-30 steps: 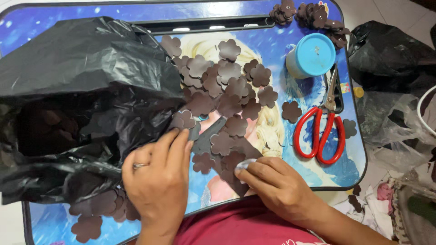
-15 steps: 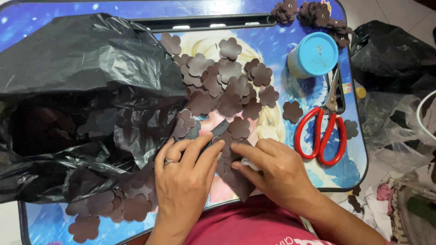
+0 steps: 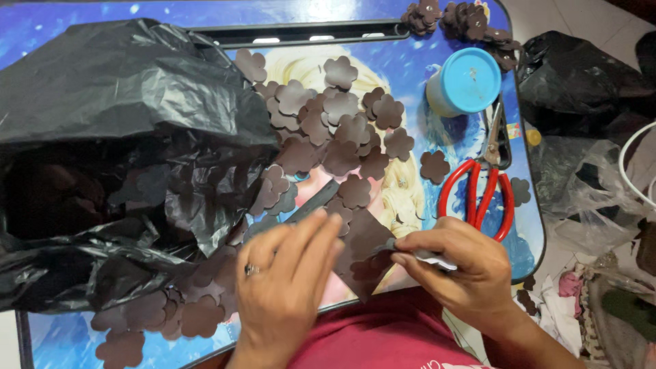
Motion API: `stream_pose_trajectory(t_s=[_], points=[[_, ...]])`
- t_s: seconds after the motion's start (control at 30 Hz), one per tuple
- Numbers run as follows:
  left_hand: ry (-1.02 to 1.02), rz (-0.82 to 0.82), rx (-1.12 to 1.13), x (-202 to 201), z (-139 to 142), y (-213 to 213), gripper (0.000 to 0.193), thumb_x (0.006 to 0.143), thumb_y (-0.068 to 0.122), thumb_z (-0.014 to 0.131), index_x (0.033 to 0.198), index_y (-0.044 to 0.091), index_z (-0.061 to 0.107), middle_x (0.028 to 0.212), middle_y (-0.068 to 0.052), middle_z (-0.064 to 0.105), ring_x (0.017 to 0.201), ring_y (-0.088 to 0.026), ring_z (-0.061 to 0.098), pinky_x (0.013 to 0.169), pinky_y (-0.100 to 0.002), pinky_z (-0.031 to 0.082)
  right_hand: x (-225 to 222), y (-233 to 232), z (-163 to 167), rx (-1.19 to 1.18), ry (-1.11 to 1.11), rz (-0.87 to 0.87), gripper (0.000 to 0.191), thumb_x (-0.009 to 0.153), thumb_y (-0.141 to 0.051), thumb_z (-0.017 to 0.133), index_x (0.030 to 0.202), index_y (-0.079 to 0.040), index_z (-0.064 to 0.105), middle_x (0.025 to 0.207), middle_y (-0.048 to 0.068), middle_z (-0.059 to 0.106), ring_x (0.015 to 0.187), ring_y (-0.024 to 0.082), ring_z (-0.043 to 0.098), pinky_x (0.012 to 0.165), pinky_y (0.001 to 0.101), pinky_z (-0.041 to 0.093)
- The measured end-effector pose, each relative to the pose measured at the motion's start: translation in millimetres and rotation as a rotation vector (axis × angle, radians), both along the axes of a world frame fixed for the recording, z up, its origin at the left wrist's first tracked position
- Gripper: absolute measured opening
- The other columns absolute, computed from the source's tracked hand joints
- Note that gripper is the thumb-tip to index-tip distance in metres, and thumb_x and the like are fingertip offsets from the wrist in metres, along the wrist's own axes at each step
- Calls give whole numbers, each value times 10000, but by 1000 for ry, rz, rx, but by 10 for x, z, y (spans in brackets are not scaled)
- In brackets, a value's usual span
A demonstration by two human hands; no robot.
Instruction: The person assembles flower-shaped craft pieces onto a rectangular brown base using a small white applicator. They repeatedly pick pieces from a black bag, apply them to the base, and occasionally wipe the surface with a cloth.
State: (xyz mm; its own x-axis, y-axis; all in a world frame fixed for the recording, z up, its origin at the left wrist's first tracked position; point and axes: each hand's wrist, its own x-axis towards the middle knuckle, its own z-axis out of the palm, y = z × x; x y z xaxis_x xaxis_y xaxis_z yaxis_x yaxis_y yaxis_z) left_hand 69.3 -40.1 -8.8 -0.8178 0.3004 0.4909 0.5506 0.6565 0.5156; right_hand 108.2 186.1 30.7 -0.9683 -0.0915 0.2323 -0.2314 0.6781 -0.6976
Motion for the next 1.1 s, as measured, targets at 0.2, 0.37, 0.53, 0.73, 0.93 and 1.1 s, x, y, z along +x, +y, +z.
stream_pose_trajectory(t_s=[0.2,0.37,0.53,0.73,0.93,1.1], points=[[-1034,-145,629,140,68,155,238,951,203,677,1115,80,797,946,-3,810,734,-81,766,646,-224,600,-7,-128,-79,130,201,76,333,701,-9,887,1002,-50,749,729,16,548,619,160,559,531,307,420],[-1280,-126,858,161,-63,217,221,943,167,690,1045,5,800,829,6,780,734,-24,657,658,-207,549,-67,-74,-120,270,522,278,311,691,-49,880,975,-47,753,786,21,543,652,186,565,536,336,401],[-1277,-50,947,170,-98,212,186,945,149,709,990,-18,779,830,-10,758,733,-41,645,649,-221,538,18,68,-120,324,587,528,323,731,-122,834,1037,-47,763,811,19,549,680,177,574,537,324,431],[-500,21,656,146,-24,10,145,980,130,680,1051,31,759,1008,-14,752,863,-66,607,755,-236,490,116,23,-49,31,214,289,223,808,-88,855,995,-116,738,782,-10,598,658,142,588,546,320,419],[-971,103,944,279,-128,134,215,940,143,715,1111,42,799,754,11,720,631,-26,595,571,-199,497,32,-114,-74,117,-123,-11,403,768,-136,869,1147,-48,763,711,45,596,583,182,571,521,332,433],[-1022,105,1085,330,-191,212,239,960,129,721,1149,3,795,730,23,649,623,-17,512,539,-188,411,97,-228,-116,-105,-204,40,238,755,-147,876,922,-49,736,728,41,624,619,165,602,530,309,451]])
